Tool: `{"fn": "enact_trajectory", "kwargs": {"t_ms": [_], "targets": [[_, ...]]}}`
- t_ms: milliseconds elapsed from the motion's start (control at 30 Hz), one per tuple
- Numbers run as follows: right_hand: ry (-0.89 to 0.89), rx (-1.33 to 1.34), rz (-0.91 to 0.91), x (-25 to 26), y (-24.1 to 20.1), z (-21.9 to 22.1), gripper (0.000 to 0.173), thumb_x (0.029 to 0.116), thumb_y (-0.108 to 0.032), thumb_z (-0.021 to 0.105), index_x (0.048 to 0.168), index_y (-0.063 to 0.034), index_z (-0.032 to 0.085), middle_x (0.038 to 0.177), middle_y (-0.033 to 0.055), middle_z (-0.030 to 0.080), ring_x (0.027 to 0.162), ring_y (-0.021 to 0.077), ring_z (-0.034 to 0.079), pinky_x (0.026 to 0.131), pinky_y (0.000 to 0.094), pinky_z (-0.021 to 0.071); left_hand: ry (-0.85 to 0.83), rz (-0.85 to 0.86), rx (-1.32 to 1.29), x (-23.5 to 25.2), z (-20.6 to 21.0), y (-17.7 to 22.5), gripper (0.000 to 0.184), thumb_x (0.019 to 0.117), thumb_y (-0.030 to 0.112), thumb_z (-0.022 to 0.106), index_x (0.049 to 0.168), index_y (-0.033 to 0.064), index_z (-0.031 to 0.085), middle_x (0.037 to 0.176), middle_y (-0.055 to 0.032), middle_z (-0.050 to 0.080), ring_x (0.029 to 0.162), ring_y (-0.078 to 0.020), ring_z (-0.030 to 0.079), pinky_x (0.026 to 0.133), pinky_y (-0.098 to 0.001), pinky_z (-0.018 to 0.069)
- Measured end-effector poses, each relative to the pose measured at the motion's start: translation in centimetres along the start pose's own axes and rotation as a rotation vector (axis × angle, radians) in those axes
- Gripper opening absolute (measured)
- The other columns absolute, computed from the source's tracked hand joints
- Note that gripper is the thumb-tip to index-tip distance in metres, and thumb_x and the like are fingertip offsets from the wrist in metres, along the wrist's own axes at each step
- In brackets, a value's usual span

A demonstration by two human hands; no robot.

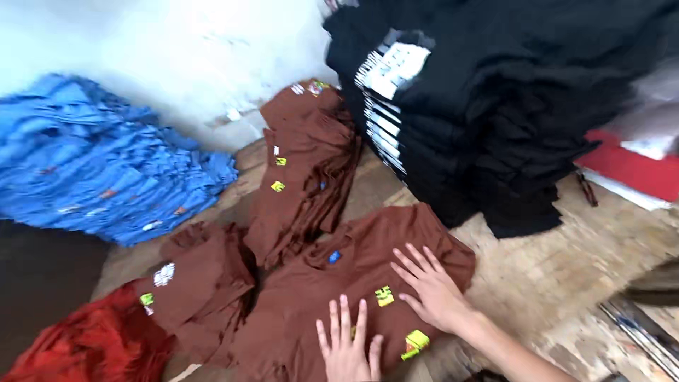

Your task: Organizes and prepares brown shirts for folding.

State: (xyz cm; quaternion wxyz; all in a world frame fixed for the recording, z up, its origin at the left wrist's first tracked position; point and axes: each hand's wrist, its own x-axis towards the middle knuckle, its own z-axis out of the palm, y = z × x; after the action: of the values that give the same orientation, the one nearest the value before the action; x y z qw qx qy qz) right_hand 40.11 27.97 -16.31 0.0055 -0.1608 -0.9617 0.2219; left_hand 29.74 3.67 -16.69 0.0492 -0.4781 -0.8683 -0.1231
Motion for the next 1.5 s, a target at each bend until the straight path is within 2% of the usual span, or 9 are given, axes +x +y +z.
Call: {"fn": "enact_trajectory", "kwargs": {"t_ms": [100,233,500,700,900,1000,1100,1300,1500], "targets": [[0.042,-0.034,0.061,0.9,-2.3,-1.9,0.054,0.1,-0.053,0.054,0.143,-0.0199,0.061,0.159,0.0069,0.047,0.153,0.0378,0.032,0.122,0.0709,0.012,-0.22,-0.075,-0.284,-1.3,0.2,-3.2,0.068,0.102,0.062,0.045,0.153,0.0164,0.052,0.164,-0.015,0.037,0.155,-0.0354,0.027,0.124,-0.0677,0.0123],[0.305,-0.13,0.081,4.3,-3.4,-1.4,0.06,0.1007,-0.057,0.045,0.149,-0.0239,0.056,0.161,0.0106,0.044,0.152,0.0381,0.034,0.12,0.0711,0.0205,0.147,-0.186,-0.407,2.2,-6.6,-10.1,0.026,0.1013,0.031,0.062,0.106,0.0133,0.08,0.106,-0.001,0.078,0.101,-0.0128,0.074,0.092,-0.037,0.0616],[0.292,-0.135,0.117,5.1,1.7,2.3,0.072,0.0968,-0.069,0.042,0.156,-0.0288,0.046,0.168,0.0125,0.031,0.153,0.0424,0.029,0.119,0.0711,0.0195,0.425,-0.692,-0.003,1.3,-3.7,-35.6,0.024,0.0967,0.008,0.059,0.113,0.0015,0.075,0.111,-0.0189,0.074,0.11,-0.0369,0.069,0.1,-0.0562,0.0523],[0.223,-0.111,0.108,5.4,1.7,1.8,0.073,0.0974,-0.066,0.048,0.158,-0.0258,0.044,0.168,0.0174,0.027,0.154,0.0439,0.026,0.12,0.0713,0.0178,0.679,-1.635,-0.768,0.8,-1.6,-46.4,0.077,0.1004,0.059,0.054,0.146,-0.0023,0.049,0.148,-0.0247,0.052,0.138,-0.0362,0.049,0.112,-0.058,0.0408],[0.182,-0.124,0.21,6.0,0.4,1.5,0.071,0.0982,-0.071,0.038,0.158,-0.0323,0.043,0.169,0.0061,0.031,0.155,0.0354,0.028,0.122,0.0704,0.0159,1.183,-1.567,-0.965,1.8,0.5,-45.9,0.076,0.0941,0.037,0.073,0.149,-0.0051,0.041,0.144,-0.0238,0.053,0.131,-0.0316,0.053,0.106,-0.0489,0.0485],[0.241,-0.133,0.179,5.5,0.6,1.4,0.071,0.0972,-0.068,0.044,0.156,-0.0284,0.046,0.168,0.0137,0.031,0.154,0.0416,0.028,0.121,0.0703,0.0179,1.078,-1.439,-1.045,1.6,-1.4,-46.2,0.062,0.0995,0.03,0.067,0.148,0.0007,0.044,0.145,-0.0174,0.054,0.132,-0.0246,0.054,0.108,-0.045,0.0474],[0.513,-0.123,0.061,5.1,-0.9,0.8,0.063,0.0981,-0.05,0.058,0.145,-0.0086,0.057,0.155,0.0332,0.041,0.147,0.0542,0.033,0.119,0.0698,0.0208,0.805,-1.379,-0.573,3.6,-6.7,-45.3,0.073,0.0979,0.037,0.069,0.148,-0.008,0.041,0.144,-0.0309,0.051,0.136,-0.0394,0.051,0.112,-0.0541,0.0411],[0.55,0.272,-0.473,17.0,-19.6,-2.9,0.036,0.1028,-0.036,0.055,0.129,-0.016,0.069,0.135,0.0053,0.067,0.134,0.0229,0.057,0.113,0.0461,0.0459,0.73,-1.064,-0.515,11.7,-16.8,-38.2,0.08,0.09,0.021,0.078,0.152,-0.002,0.032,0.145,-0.0312,0.049,0.127,-0.0404,0.057,0.103,-0.0556,0.0489],[-0.194,0.283,-0.403,31.3,-35.5,-0.1,0.115,0.0869,-0.048,0.074,0.166,-0.006,0.002,0.172,0.0199,0.001,0.16,0.0364,0.003,0.129,0.0554,0.0045,0.621,-0.971,-0.942,16.9,-16.4,-33.3,0.066,0.0978,0.019,0.07,0.151,0.0006,0.035,0.13,-0.0246,0.058,0.11,-0.0296,0.065,0.091,-0.0467,0.058]]}}
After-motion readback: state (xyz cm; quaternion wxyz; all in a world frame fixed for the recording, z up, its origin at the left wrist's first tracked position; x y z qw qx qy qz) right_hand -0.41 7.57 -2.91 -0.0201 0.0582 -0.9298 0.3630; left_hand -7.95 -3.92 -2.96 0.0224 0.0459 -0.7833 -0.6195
